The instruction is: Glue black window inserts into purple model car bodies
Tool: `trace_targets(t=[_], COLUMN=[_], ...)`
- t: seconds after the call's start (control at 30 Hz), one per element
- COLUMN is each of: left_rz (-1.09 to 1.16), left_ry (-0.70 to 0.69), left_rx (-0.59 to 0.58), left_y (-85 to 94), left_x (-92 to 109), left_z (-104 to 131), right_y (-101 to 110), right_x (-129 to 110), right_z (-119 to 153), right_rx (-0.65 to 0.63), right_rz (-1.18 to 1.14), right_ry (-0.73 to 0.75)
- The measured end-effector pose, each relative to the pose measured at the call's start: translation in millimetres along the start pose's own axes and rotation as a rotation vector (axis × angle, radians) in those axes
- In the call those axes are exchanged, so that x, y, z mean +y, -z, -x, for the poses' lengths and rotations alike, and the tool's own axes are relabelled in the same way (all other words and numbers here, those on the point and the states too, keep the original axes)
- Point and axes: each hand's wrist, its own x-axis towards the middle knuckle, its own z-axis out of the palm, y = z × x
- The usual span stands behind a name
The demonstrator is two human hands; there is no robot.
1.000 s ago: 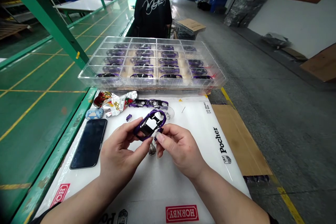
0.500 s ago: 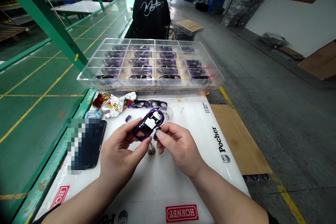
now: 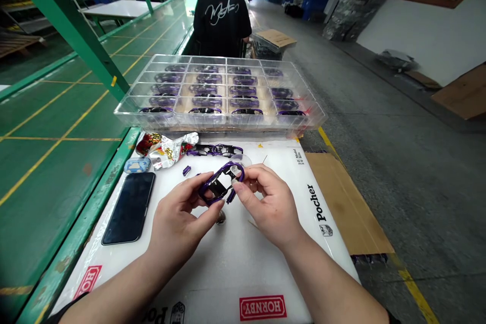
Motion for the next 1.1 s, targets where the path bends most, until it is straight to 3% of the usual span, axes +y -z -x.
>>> trace_targets(t=[0.27,0.5,0.6,0.83,1.1], left_rz=[0.28,0.481,0.605,0.681,0.706], left_ry=[0.287,0.47,0.54,0.589,0.594], left_rx=[-0.077,-0.116,-0.139,-0.143,-0.141], left_y=[-3.4,-4.8,-5.3,-5.1,-5.0], left_x=[-3,4,6,5,8], left_z=[-3,-5,-7,-9,-10], right_y=[4,3,2,-2,1], right_x=[6,10,11,11,2], right_z=[-7,-8,-7,-5,-8], right_rx=[-0.037,0.023,0.03,-0.087,-0.061], right_rz=[0.21,0.397,0.372,0.044,0.218], right_ry=[0.178,0.369,0.332,0.042,0.215])
